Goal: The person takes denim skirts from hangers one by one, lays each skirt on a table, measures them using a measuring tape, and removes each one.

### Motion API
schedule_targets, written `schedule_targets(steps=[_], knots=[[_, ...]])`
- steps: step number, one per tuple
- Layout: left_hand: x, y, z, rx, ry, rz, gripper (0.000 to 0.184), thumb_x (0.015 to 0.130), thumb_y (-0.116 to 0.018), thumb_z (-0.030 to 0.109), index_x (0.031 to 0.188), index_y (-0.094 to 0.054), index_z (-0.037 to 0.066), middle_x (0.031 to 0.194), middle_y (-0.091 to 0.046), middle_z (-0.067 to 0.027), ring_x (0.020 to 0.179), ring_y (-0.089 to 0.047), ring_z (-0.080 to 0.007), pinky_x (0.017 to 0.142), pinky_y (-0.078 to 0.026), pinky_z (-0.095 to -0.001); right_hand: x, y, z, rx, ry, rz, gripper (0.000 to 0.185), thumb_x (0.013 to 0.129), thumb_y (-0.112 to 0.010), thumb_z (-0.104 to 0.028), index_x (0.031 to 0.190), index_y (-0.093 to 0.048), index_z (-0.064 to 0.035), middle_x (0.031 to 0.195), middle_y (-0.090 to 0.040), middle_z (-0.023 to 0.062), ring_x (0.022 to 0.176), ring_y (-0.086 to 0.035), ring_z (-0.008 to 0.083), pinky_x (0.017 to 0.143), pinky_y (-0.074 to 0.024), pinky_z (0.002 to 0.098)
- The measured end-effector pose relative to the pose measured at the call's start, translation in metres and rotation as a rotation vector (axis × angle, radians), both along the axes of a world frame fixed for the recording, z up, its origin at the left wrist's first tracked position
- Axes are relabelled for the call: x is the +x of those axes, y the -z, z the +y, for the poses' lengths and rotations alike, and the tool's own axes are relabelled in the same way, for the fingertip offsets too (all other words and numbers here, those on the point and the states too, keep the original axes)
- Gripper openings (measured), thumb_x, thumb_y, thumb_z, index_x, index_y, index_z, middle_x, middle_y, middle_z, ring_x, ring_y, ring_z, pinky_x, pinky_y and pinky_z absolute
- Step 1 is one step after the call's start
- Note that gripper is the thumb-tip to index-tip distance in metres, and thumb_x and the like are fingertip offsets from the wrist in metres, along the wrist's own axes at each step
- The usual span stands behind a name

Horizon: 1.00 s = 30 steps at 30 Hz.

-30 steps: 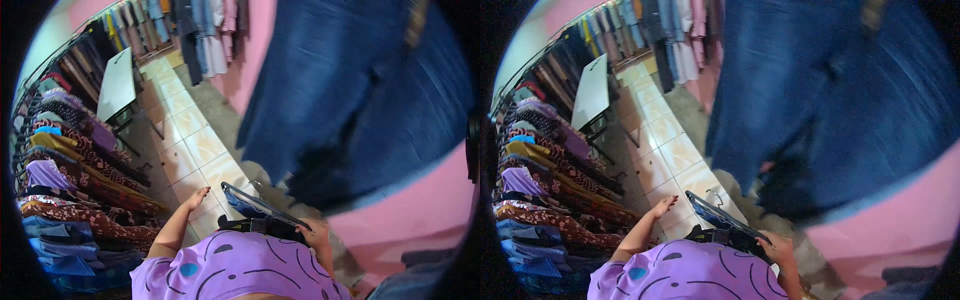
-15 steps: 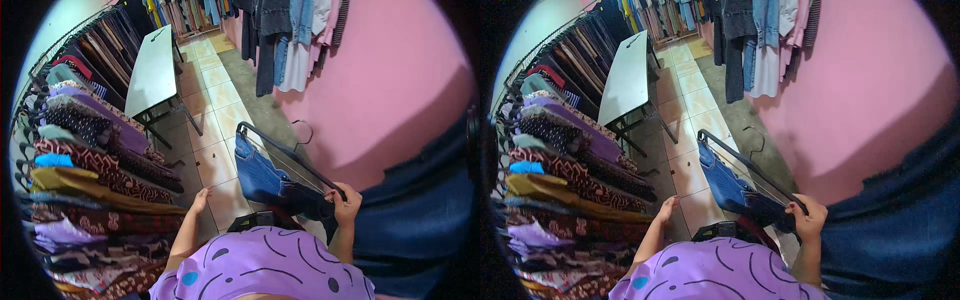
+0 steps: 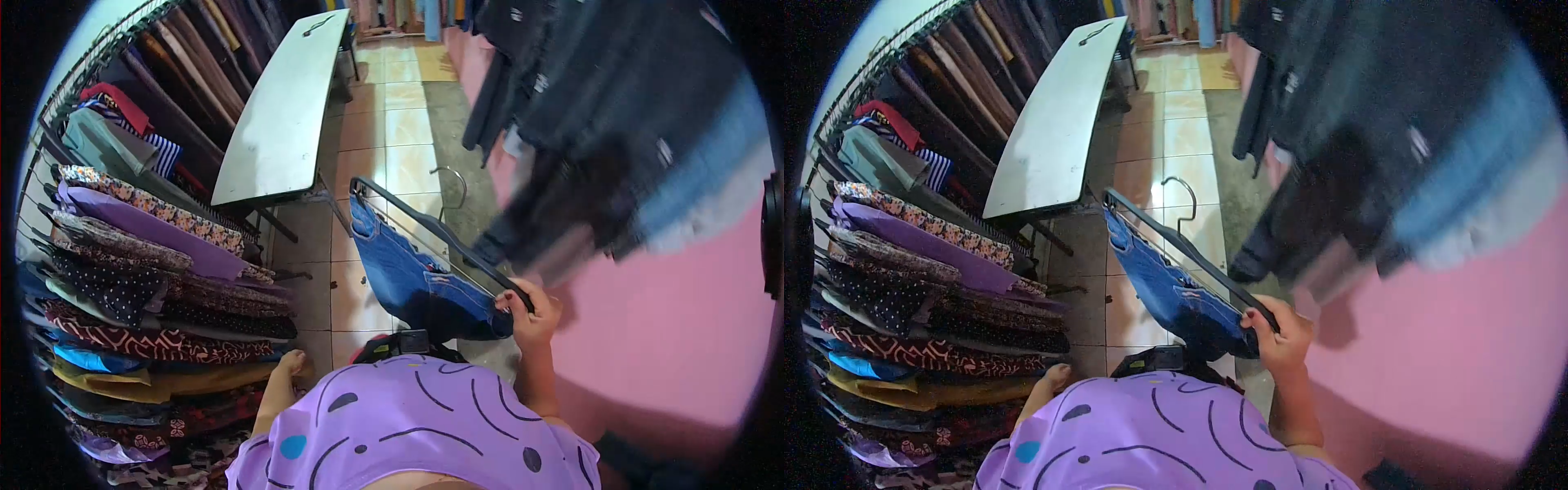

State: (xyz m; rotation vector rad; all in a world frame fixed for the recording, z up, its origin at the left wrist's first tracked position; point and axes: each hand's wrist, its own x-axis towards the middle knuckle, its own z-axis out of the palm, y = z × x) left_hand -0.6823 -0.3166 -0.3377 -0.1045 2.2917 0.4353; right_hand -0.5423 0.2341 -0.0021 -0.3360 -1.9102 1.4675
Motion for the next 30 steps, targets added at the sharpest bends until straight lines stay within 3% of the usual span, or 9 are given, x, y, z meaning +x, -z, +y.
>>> schedule_targets(steps=[3,7,12,16,21,24,26,27,30], knots=[[0.01,-0.025,0.017,0.096,-0.097,0.103,0.038,0.089,-0.05,0.031,0.117,-0.056,0.005,0.11,-0.062,-0.0132,0.102,-0.058,-0.0252,0.085,-0.045,-0.0351,-0.079,-0.004,0.025,-0.033,-0.074,-0.026,0.013,0.085,-0.059,-0.006,0.095,-0.061,0.0023,0.071,-0.063,0.0057,0.064,-0.061,0.0106,0.062,-0.0467,0.0225],[-0.009,0.073,0.024,0.547,-0.562,-0.167,0.035,0.09,-0.052,0.024,0.117,-0.055,0.002,0.1,-0.063,-0.005,0.091,-0.058,-0.0181,0.08,-0.046,-0.0345,-0.183,-0.009,0.062,0.044,-0.091,-0.062,0.013,0.084,-0.06,-0.006,0.093,-0.062,0.0026,0.069,-0.064,0.0067,0.063,-0.062,0.0107,0.059,-0.0463,0.0225],[-0.186,0.015,0.139,0.484,-0.069,0.243,0.034,0.09,-0.052,0.015,0.121,-0.051,0.0,0.1,-0.062,-0.0091,0.094,-0.057,-0.0175,0.082,-0.046,-0.032,-0.302,-0.029,0.11,0.203,-0.059,-0.027,0.012,0.084,-0.059,-0.006,0.091,-0.062,0.0035,0.065,-0.064,0.0077,0.059,-0.062,0.011,0.056,-0.0463,0.0225],[-0.364,-0.117,0.286,0.928,-0.098,0.296,0.047,0.089,-0.055,0.014,0.132,-0.039,0.006,0.134,-0.042,-0.0101,0.122,-0.04,-0.0185,0.101,-0.032,-0.0343,-0.38,-0.048,0.159,0.203,-0.143,0.083,0.013,0.085,-0.059,-0.006,0.09,-0.061,0.0057,0.067,-0.064,0.0073,0.06,-0.061,0.0108,0.057,-0.047,0.0212],[-0.524,-0.217,0.421,1.013,-0.064,0.554,0.071,0.082,-0.062,0.007,0.141,-0.022,0.007,0.14,-0.031,-0.0091,0.129,-0.029,-0.0201,0.107,-0.023,-0.0351,-0.455,-0.051,0.225,0.132,-0.253,0.149,0.02,0.086,-0.06,-0.011,0.089,-0.06,0.0082,0.068,-0.063,0.0086,0.059,-0.06,0.0115,0.056,-0.0486,0.0228],[-0.592,-0.218,0.466,1.103,-0.026,0.68,0.059,0.08,-0.064,0.005,0.133,-0.039,0.006,0.132,-0.043,-0.0113,0.121,-0.042,-0.0193,0.101,-0.033,-0.0333,-0.518,-0.047,0.265,0.114,-0.34,0.16,0.026,0.086,-0.061,-0.016,0.09,-0.06,0.0098,0.068,-0.062,0.0099,0.059,-0.061,0.0128,0.055,-0.0501,0.0249],[-0.629,-0.216,0.482,1.064,0.037,0.26,0.045,0.078,-0.067,0.005,0.12,-0.052,0.005,0.114,-0.058,-0.007,0.104,-0.053,-0.0151,0.092,-0.04,-0.0305,-0.568,-0.044,0.292,0.162,-0.433,0.204,0.025,0.086,-0.061,-0.015,0.091,-0.06,0.0097,0.068,-0.062,0.0098,0.059,-0.061,0.0126,0.056,-0.0499,0.0241],[-0.637,-0.212,0.49,1.124,-0.039,0.339,0.032,0.077,-0.069,0.005,0.108,-0.06,0.004,0.097,-0.065,-0.0012,0.09,-0.058,-0.0114,0.085,-0.044,-0.0284,-0.595,-0.041,0.312,0.198,-0.477,0.178,0.02,0.086,-0.059,-0.01,0.091,-0.06,0.0089,0.069,-0.063,0.0096,0.059,-0.06,0.0127,0.056,-0.0495,0.0235],[-0.654,-0.203,0.495,1.001,-0.148,0.412,0.033,0.076,-0.069,0.006,0.108,-0.059,0.003,0.1,-0.064,-0.0015,0.091,-0.056,-0.01,0.084,-0.045,-0.0287,-0.678,-0.047,0.347,0.179,-0.534,0.079,0.017,0.085,-0.058,-0.007,0.091,-0.061,0.0082,0.069,-0.063,0.0096,0.059,-0.06,0.0127,0.056,-0.0495,0.0233]])
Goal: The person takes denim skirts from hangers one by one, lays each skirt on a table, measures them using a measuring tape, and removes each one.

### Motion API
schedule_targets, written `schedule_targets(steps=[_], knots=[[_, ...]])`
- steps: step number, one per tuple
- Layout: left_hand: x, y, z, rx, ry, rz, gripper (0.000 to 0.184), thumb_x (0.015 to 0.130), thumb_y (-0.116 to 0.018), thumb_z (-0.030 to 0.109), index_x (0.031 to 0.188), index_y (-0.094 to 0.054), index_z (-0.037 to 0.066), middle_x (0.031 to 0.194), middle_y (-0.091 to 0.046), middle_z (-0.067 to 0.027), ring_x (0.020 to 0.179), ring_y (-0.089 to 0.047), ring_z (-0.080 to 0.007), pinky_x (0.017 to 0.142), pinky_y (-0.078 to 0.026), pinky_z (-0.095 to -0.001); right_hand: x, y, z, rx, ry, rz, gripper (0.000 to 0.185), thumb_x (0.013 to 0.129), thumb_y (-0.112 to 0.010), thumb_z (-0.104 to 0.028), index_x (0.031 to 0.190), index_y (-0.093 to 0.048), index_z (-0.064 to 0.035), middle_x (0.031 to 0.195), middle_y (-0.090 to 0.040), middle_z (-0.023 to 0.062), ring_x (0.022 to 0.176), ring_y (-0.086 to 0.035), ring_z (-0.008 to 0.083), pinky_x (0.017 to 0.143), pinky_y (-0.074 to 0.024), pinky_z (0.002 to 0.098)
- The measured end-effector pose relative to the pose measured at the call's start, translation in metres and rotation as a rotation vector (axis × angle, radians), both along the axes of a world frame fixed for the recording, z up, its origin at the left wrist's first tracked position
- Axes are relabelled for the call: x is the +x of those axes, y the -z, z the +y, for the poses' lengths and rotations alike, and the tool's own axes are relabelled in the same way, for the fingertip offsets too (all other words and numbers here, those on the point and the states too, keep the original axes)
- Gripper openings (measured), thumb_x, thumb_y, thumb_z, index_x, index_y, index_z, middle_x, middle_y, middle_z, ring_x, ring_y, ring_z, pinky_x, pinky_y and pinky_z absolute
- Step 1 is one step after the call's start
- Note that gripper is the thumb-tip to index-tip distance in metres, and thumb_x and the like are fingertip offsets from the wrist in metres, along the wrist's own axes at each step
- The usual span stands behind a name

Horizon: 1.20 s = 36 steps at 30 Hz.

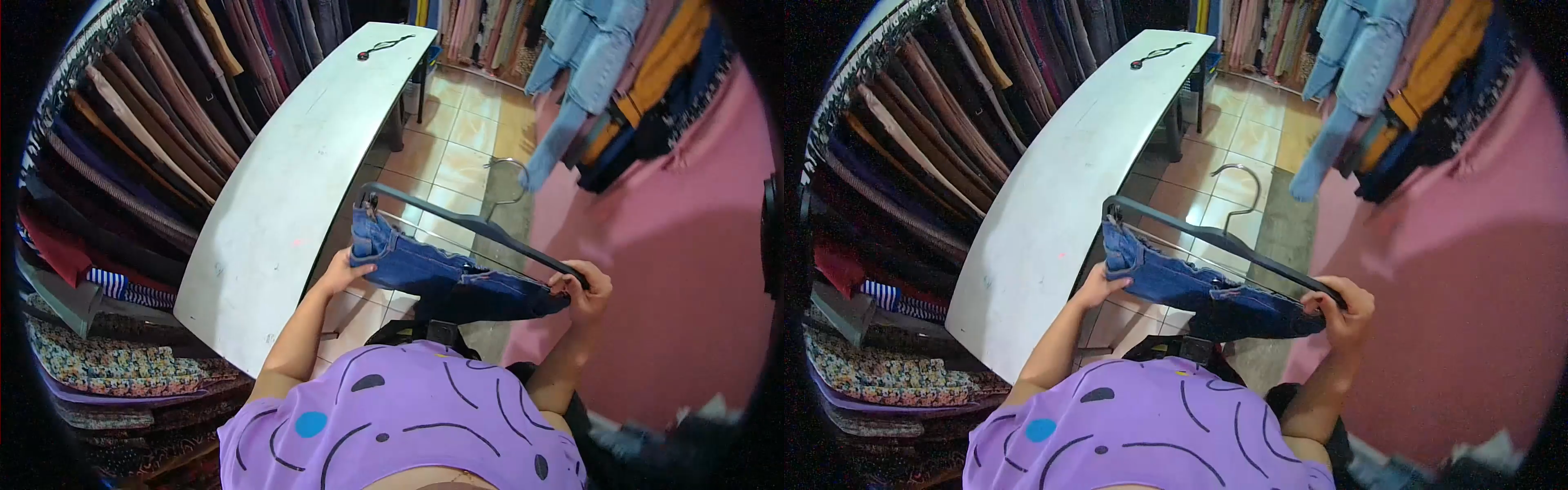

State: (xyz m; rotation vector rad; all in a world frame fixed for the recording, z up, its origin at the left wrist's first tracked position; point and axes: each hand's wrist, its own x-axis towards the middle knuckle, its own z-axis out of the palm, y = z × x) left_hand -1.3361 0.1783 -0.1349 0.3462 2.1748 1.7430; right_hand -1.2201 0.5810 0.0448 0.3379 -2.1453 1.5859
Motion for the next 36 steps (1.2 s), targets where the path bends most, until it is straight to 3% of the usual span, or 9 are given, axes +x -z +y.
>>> schedule_targets(steps=[4,14,19,25,26,30,33,34,36], knots=[[-0.013,-0.034,0.009,-0.145,-0.158,-0.08,0.036,0.074,-0.07,0.003,0.108,-0.059,0.001,0.101,-0.063,-0.0025,0.092,-0.055,-0.0097,0.085,-0.044,-0.0278,-0.108,-0.014,0.031,-0.01,-0.177,-0.014,0.013,0.085,-0.055,-0.002,0.091,-0.06,0.0086,0.07,-0.063,0.0094,0.06,-0.06,0.0124,0.056,-0.0482,0.0225],[-0.113,-0.027,-0.01,0.044,-0.536,0.181,0.022,0.078,-0.064,0.003,0.098,-0.06,-0.002,0.092,-0.065,-0.0032,0.086,-0.055,-0.0094,0.079,-0.045,-0.0269,-0.379,-0.055,-0.005,0.158,-0.281,0.097,0.008,0.078,-0.056,0.005,0.085,-0.06,0.0054,0.067,-0.061,0.0053,0.061,-0.057,0.0089,0.056,-0.0435,0.0202],[-0.177,-0.056,-0.015,-0.149,-0.703,0.399,0.027,0.08,-0.059,0.013,0.101,-0.053,-0.003,0.085,-0.064,-0.0161,0.08,-0.061,-0.0192,0.073,-0.046,-0.0312,-0.497,-0.073,-0.048,0.176,-0.337,0.106,0.007,0.077,-0.056,0.006,0.084,-0.059,0.0045,0.065,-0.059,0.0043,0.061,-0.056,0.0084,0.056,-0.0421,0.02],[-0.22,-0.069,-0.031,-0.152,-0.931,0.569,0.019,0.079,-0.061,0.013,0.083,-0.049,0.0,0.066,-0.059,-0.0095,0.059,-0.054,-0.0149,0.056,-0.043,-0.0284,-0.623,-0.102,-0.115,0.125,-0.498,0.208,0.003,0.081,-0.058,0.001,0.082,-0.056,0.0033,0.07,-0.058,0.0021,0.066,-0.054,0.007,0.06,-0.0414,0.0192],[-0.228,-0.072,-0.033,-0.16,-0.96,0.559,0.019,0.079,-0.061,0.013,0.083,-0.049,0.0,0.066,-0.059,-0.0095,0.059,-0.054,-0.0149,0.056,-0.043,-0.0284,-0.638,-0.114,-0.133,0.326,-0.361,0.29,0.004,0.081,-0.059,-0.001,0.082,-0.057,0.0024,0.07,-0.058,0.002,0.067,-0.055,0.0074,0.061,-0.0423,0.0196],[-0.265,-0.094,-0.037,-0.112,-1.407,0.583,0.013,0.08,-0.061,0.01,0.081,-0.051,0.001,0.066,-0.057,-0.0029,0.062,-0.05,-0.0084,0.058,-0.041,-0.0239,-0.727,-0.132,-0.227,0.257,-0.505,0.361,0.013,0.081,-0.063,-0.011,0.083,-0.062,0.0017,0.068,-0.059,0.002,0.065,-0.054,0.0056,0.06,-0.0425,0.02],[-0.31,-0.116,-0.054,-0.233,-1.68,0.468,0.019,0.085,-0.061,0.014,0.087,-0.05,-0.002,0.079,-0.058,-0.01,0.076,-0.053,-0.0138,0.072,-0.043,-0.0269,-0.811,-0.107,-0.344,0.287,-0.512,0.473,0.026,0.076,-0.07,-0.031,0.088,-0.067,-0.0078,0.075,-0.066,0.0086,0.065,-0.063,0.0155,0.059,-0.046,0.0267],[-0.322,-0.104,-0.066,-0.287,-1.729,0.376,0.032,0.083,-0.063,0.015,0.106,-0.048,-0.002,0.099,-0.056,-0.0171,0.092,-0.053,-0.0226,0.083,-0.041,-0.0313,-0.831,-0.08,-0.382,0.275,-0.538,0.515,0.031,0.077,-0.068,-0.035,0.092,-0.065,-0.0085,0.079,-0.066,0.0085,0.07,-0.064,0.022,0.062,-0.048,0.0312],[-0.346,-0.04,-0.084,-0.826,-1.832,0.383,0.057,0.079,-0.066,0.018,0.126,-0.038,0.0,0.122,-0.046,-0.0225,0.113,-0.043,-0.0351,0.097,-0.033,-0.0393,-0.846,-0.012,-0.433,0.567,-0.321,0.601,0.043,0.08,-0.061,-0.035,0.117,-0.053,-0.017,0.103,-0.061,0.0122,0.095,-0.056,0.0348,0.076,-0.0467,0.0437]])
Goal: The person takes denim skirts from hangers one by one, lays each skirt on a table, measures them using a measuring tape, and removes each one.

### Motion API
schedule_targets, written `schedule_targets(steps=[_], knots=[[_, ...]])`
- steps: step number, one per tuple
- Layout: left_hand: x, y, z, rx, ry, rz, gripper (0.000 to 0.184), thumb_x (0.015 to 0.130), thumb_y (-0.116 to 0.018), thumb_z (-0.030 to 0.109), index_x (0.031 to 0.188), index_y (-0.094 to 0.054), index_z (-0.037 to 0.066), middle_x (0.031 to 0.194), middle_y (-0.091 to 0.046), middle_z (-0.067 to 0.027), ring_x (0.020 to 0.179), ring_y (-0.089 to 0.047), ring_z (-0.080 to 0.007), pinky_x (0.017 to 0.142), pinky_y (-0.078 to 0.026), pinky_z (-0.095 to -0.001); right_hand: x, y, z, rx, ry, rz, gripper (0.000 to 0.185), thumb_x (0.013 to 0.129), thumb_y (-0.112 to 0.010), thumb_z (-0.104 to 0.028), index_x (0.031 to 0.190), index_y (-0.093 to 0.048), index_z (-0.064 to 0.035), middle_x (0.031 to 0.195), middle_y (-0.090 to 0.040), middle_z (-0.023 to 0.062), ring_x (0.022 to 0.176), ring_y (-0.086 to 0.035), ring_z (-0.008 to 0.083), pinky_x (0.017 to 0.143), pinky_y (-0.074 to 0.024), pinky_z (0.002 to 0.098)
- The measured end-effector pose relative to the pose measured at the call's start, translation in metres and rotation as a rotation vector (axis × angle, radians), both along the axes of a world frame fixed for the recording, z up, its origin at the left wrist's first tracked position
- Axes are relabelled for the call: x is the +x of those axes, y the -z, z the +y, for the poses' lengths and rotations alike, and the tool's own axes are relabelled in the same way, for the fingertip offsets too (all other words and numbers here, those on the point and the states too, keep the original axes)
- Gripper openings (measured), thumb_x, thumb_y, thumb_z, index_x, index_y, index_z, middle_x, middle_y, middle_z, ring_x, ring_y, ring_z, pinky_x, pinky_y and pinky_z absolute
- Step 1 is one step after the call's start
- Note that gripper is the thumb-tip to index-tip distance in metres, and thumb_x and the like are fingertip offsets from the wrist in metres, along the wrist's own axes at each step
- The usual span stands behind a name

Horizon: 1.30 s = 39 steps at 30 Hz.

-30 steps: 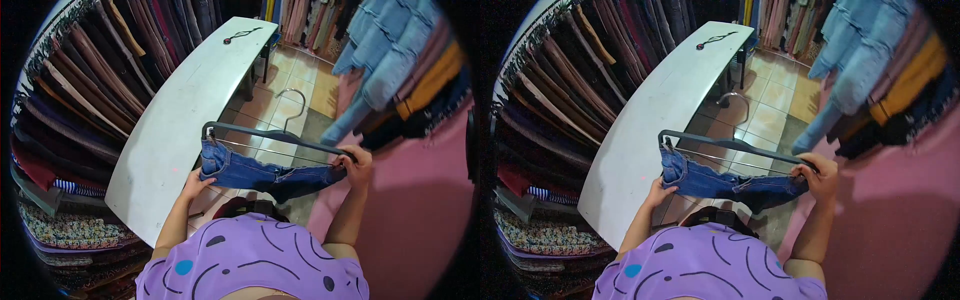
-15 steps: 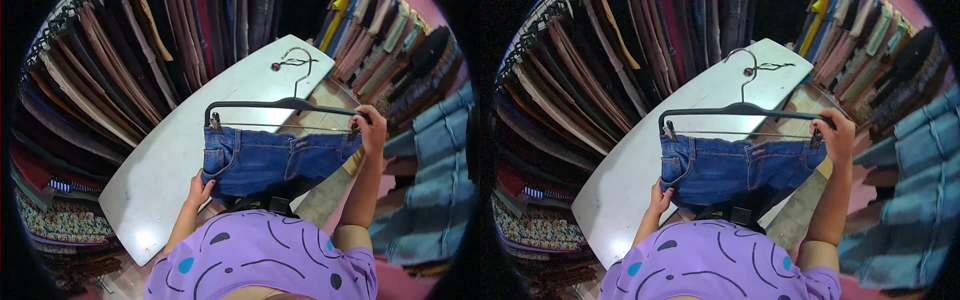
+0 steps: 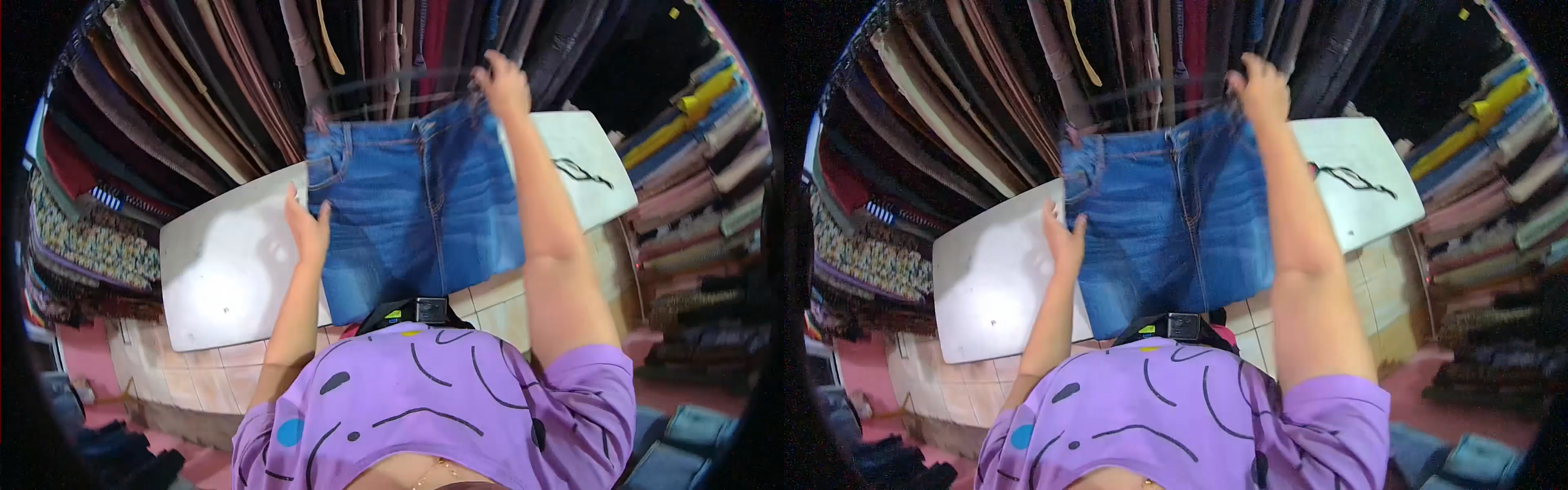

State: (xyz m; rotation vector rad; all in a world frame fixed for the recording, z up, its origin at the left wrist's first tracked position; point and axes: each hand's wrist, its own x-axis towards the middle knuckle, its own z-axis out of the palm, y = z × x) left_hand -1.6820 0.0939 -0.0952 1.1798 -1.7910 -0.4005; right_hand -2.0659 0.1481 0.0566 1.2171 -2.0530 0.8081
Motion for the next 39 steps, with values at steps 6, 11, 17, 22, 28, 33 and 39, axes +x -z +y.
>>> schedule_targets(steps=[6,11,17,22,28,33,39], knots=[[-0.011,0.094,0.099,0.304,0.113,-0.856,0.077,0.074,-0.062,0.05,0.139,-0.029,0.027,0.148,-0.012,-0.0168,0.136,-0.01,-0.0365,0.1,-0.008,-0.0668,0.046,0.19,0.071,0.533,-0.122,-0.289,0.065,0.077,-0.062,-0.044,0.135,-0.037,-0.0296,0.143,-0.028,0.0137,0.132,-0.019,0.0415,0.101,-0.014,0.065],[-0.022,0.081,0.098,0.33,0.061,-0.826,0.069,0.076,-0.062,0.046,0.137,-0.036,0.025,0.148,-0.014,-0.0127,0.136,-0.01,-0.0338,0.101,-0.007,-0.0653,0.027,0.24,0.09,0.685,-0.147,-0.291,0.06,0.081,-0.052,-0.053,0.136,-0.036,-0.0318,0.147,-0.019,0.0129,0.135,-0.015,0.0374,0.104,-0.0117,0.0608],[-0.028,0.082,0.092,0.405,0.026,-0.886,0.069,0.079,-0.057,0.049,0.138,-0.032,0.026,0.149,-0.011,-0.0123,0.137,-0.007,-0.033,0.102,-0.006,-0.0642,0.018,0.238,0.074,0.683,-0.178,-0.293,0.058,0.082,-0.051,-0.052,0.135,-0.037,-0.0322,0.147,-0.019,0.0111,0.135,-0.014,0.0362,0.105,-0.0125,0.0597],[-0.023,0.087,0.091,0.334,0.025,-0.867,0.07,0.077,-0.057,0.054,0.137,-0.033,0.027,0.148,-0.015,-0.0129,0.136,-0.011,-0.034,0.101,-0.009,-0.0656,0.017,0.24,0.075,0.636,-0.209,-0.252,0.058,0.082,-0.052,-0.051,0.134,-0.039,-0.0299,0.146,-0.022,0.0128,0.134,-0.017,0.0371,0.104,-0.0123,0.0604],[-0.021,0.092,0.094,0.282,0.035,-0.817,0.068,0.077,-0.058,0.053,0.136,-0.035,0.026,0.147,-0.016,-0.0129,0.136,-0.012,-0.0333,0.101,-0.009,-0.0652,0.028,0.257,0.102,0.671,0.002,-0.225,0.056,0.084,-0.05,-0.05,0.135,-0.038,-0.0295,0.145,-0.022,0.0163,0.133,-0.017,0.0393,0.102,-0.0115,0.0633],[-0.022,0.077,0.092,0.308,0.035,-0.719,0.056,0.078,-0.062,0.041,0.128,-0.044,0.021,0.142,-0.027,-0.0131,0.133,-0.02,-0.0335,0.101,-0.013,-0.0635,0.028,0.258,0.103,0.674,-0.026,-0.285,0.058,0.085,-0.048,-0.051,0.137,-0.034,-0.0303,0.146,-0.021,0.0161,0.134,-0.016,0.0396,0.102,-0.0114,0.0629],[-0.038,0.073,0.017,0.15,0.062,-0.589,0.042,0.082,-0.059,0.025,0.121,-0.05,0.013,0.138,-0.034,-0.0125,0.131,-0.027,-0.0304,0.105,-0.014,-0.0564,-0.005,0.241,0.097,0.423,-0.266,-0.437,0.032,0.086,-0.052,-0.034,0.109,-0.063,-0.016,0.122,-0.052,0.0194,0.113,-0.046,0.0383,0.095,-0.0361,0.0449]])
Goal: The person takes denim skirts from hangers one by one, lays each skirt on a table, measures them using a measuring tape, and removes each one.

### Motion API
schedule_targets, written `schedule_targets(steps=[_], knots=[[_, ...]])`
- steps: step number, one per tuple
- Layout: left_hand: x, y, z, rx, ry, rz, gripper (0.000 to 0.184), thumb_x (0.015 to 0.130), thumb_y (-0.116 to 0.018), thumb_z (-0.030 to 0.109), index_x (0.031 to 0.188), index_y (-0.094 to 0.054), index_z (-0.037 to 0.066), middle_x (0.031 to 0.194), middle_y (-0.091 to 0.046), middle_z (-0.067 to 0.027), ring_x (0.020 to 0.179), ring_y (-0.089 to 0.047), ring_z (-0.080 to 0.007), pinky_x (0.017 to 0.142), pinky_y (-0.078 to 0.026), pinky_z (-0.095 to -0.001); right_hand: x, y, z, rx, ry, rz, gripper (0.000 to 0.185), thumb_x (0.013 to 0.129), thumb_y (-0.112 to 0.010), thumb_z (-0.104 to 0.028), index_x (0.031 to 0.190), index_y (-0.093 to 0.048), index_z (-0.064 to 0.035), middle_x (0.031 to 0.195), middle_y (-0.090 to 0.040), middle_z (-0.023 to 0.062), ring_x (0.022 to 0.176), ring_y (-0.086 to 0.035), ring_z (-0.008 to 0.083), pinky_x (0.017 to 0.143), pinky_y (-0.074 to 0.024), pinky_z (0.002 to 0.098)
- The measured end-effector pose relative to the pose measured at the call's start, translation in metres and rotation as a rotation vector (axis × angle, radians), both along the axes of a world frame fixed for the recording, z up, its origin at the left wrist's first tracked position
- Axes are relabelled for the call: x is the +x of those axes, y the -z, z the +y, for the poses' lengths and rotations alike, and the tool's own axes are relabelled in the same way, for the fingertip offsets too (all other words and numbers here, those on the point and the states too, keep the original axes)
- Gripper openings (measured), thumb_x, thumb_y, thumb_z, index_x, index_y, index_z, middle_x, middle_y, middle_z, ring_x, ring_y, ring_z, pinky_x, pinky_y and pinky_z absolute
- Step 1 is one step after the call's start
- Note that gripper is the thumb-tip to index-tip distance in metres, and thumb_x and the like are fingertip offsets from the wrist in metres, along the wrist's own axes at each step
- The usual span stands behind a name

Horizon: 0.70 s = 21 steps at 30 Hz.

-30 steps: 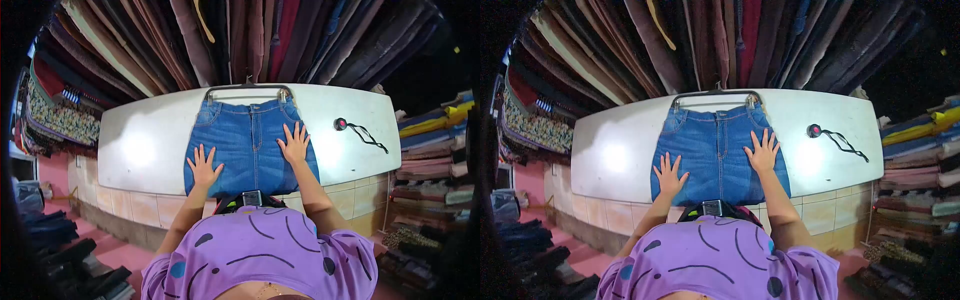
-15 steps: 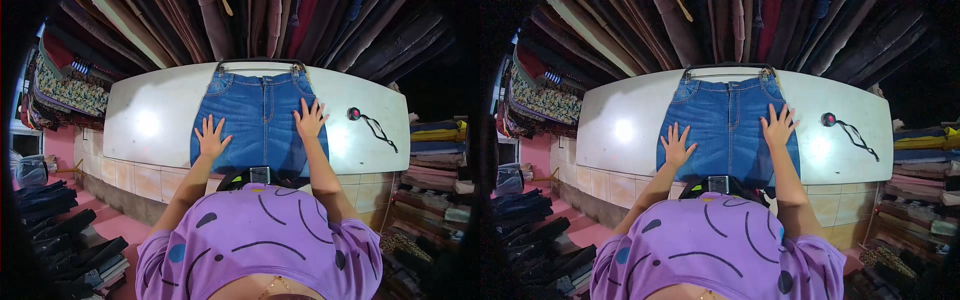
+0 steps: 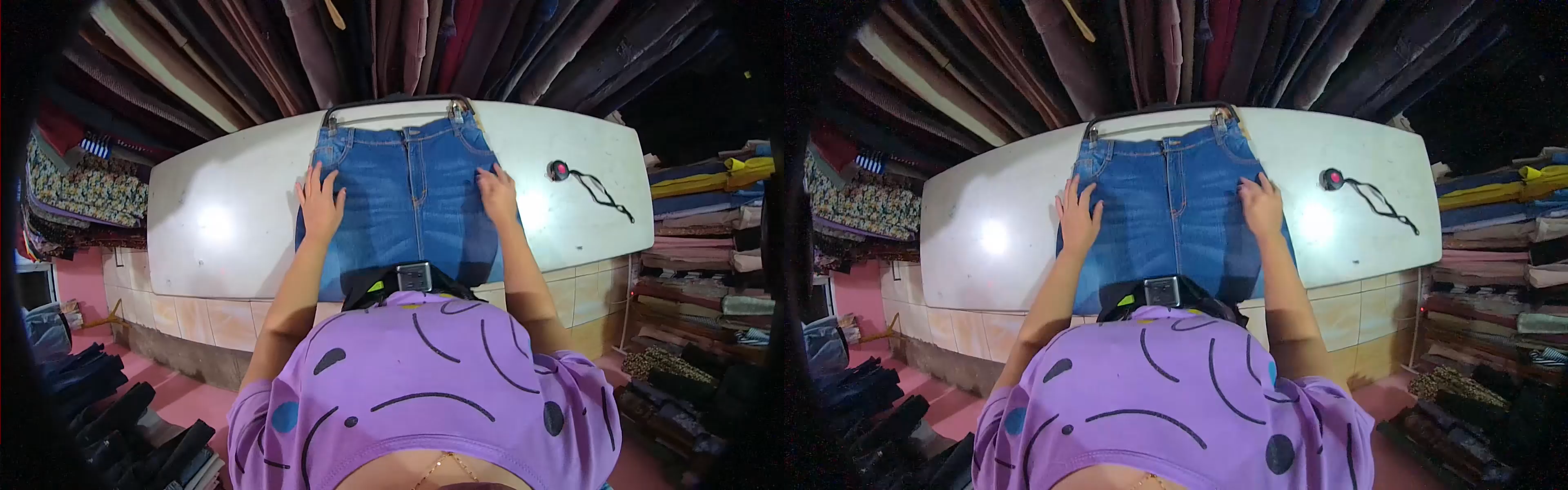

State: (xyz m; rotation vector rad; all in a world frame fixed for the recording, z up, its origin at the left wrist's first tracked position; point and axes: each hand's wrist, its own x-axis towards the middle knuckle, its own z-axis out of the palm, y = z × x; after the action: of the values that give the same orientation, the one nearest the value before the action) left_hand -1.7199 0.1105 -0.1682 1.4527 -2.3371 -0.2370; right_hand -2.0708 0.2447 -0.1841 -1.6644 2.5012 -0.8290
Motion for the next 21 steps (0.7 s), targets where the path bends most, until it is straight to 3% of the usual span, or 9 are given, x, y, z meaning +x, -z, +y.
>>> schedule_targets(steps=[1,3,5,8,12,15,17,18,21], knots=[[-0.004,0.003,-0.017,-0.084,0.02,0.024,0.043,0.081,-0.06,0.025,0.121,-0.05,0.011,0.139,-0.034,-0.0116,0.131,-0.027,-0.0286,0.105,-0.014,-0.0572,-0.027,-0.008,-0.001,-0.049,0.036,-0.369,0.026,0.085,-0.052,-0.025,0.099,-0.066,-0.0088,0.106,-0.061,0.0183,0.099,-0.055,0.0352,0.086,-0.0428,0.0375],[-0.01,0.013,-0.042,-0.104,0.011,0.002,0.049,0.082,-0.059,0.028,0.126,-0.046,0.01,0.141,-0.032,-0.01,0.132,-0.028,-0.0267,0.105,-0.014,-0.0583,-0.083,0.006,0.011,-0.261,0.412,-0.11,0.028,0.086,-0.05,-0.022,0.096,-0.062,0.0009,0.093,-0.063,0.0181,0.088,-0.058,0.0368,0.078,-0.0451,0.0405],[-0.014,0.018,-0.051,-0.095,0.004,-0.131,0.06,0.082,-0.058,0.037,0.132,-0.039,0.011,0.142,-0.031,-0.0095,0.133,-0.026,-0.026,0.103,-0.016,-0.0591,-0.139,-0.001,0.022,-0.327,0.645,0.076,0.033,0.084,-0.054,-0.027,0.102,-0.063,0.0,0.098,-0.063,0.0211,0.094,-0.059,0.0347,0.083,-0.0447,0.0412],[-0.016,0.017,-0.051,-0.001,-0.008,-0.243,0.072,0.08,-0.058,0.043,0.138,-0.03,0.012,0.144,-0.028,-0.0092,0.133,-0.026,-0.0265,0.102,-0.018,-0.0601,-0.193,0.027,0.037,0.064,0.865,0.126,0.049,0.082,-0.055,-0.043,0.101,-0.062,0.0015,0.099,-0.062,0.0241,0.094,-0.058,0.0396,0.082,-0.0449,0.0439],[-0.014,0.019,-0.052,0.002,-0.012,-0.21,0.073,0.079,-0.059,0.046,0.138,-0.031,0.013,0.145,-0.027,-0.0075,0.133,-0.026,-0.0263,0.101,-0.02,-0.061,-0.209,0.027,0.033,0.401,0.776,-0.048,0.051,0.08,-0.059,-0.046,0.1,-0.062,0.0011,0.095,-0.064,0.0212,0.092,-0.06,0.0345,0.079,-0.0468,0.0401],[-0.012,0.022,-0.054,0.021,-0.016,-0.185,0.072,0.079,-0.058,0.049,0.137,-0.033,0.014,0.143,-0.03,-0.0066,0.133,-0.026,-0.0253,0.101,-0.018,-0.0611,-0.22,0.051,0.04,0.137,0.796,-0.219,0.044,0.076,-0.068,-0.035,0.098,-0.059,0.0021,0.096,-0.063,0.0175,0.093,-0.06,0.0274,0.079,-0.0462,0.0362],[-0.008,0.014,-0.053,0.052,-0.04,-0.064,0.059,0.08,-0.061,0.038,0.131,-0.043,0.014,0.14,-0.035,-0.0068,0.132,-0.028,-0.0256,0.102,-0.018,-0.0602,-0.179,0.018,0.025,-0.152,0.658,-0.145,0.038,0.075,-0.071,-0.014,0.102,-0.051,0.0027,0.105,-0.059,0.0162,0.097,-0.057,0.0239,0.083,-0.0454,0.0317],[-0.005,0.014,-0.051,0.058,-0.065,0.097,0.052,0.08,-0.062,0.03,0.127,-0.047,0.014,0.138,-0.038,-0.0067,0.132,-0.029,-0.0251,0.102,-0.018,-0.0599,-0.164,0.009,0.015,-0.446,0.522,-0.275,0.038,0.076,-0.068,-0.005,0.103,-0.043,0.0015,0.097,-0.057,0.0136,0.09,-0.056,0.0202,0.082,-0.0446,0.0285],[-0.009,-0.013,-0.037,0.017,-0.125,0.348,0.034,0.08,-0.062,0.01,0.114,-0.058,0.012,0.124,-0.051,-0.0083,0.123,-0.04,-0.0274,0.102,-0.026,-0.0507,-0.131,-0.016,-0.008,-0.629,0.351,-0.363,0.039,0.08,-0.062,-0.003,0.112,-0.039,0.0015,0.101,-0.056,0.0126,0.089,-0.055,0.0217,0.082,-0.0442,0.0305]])
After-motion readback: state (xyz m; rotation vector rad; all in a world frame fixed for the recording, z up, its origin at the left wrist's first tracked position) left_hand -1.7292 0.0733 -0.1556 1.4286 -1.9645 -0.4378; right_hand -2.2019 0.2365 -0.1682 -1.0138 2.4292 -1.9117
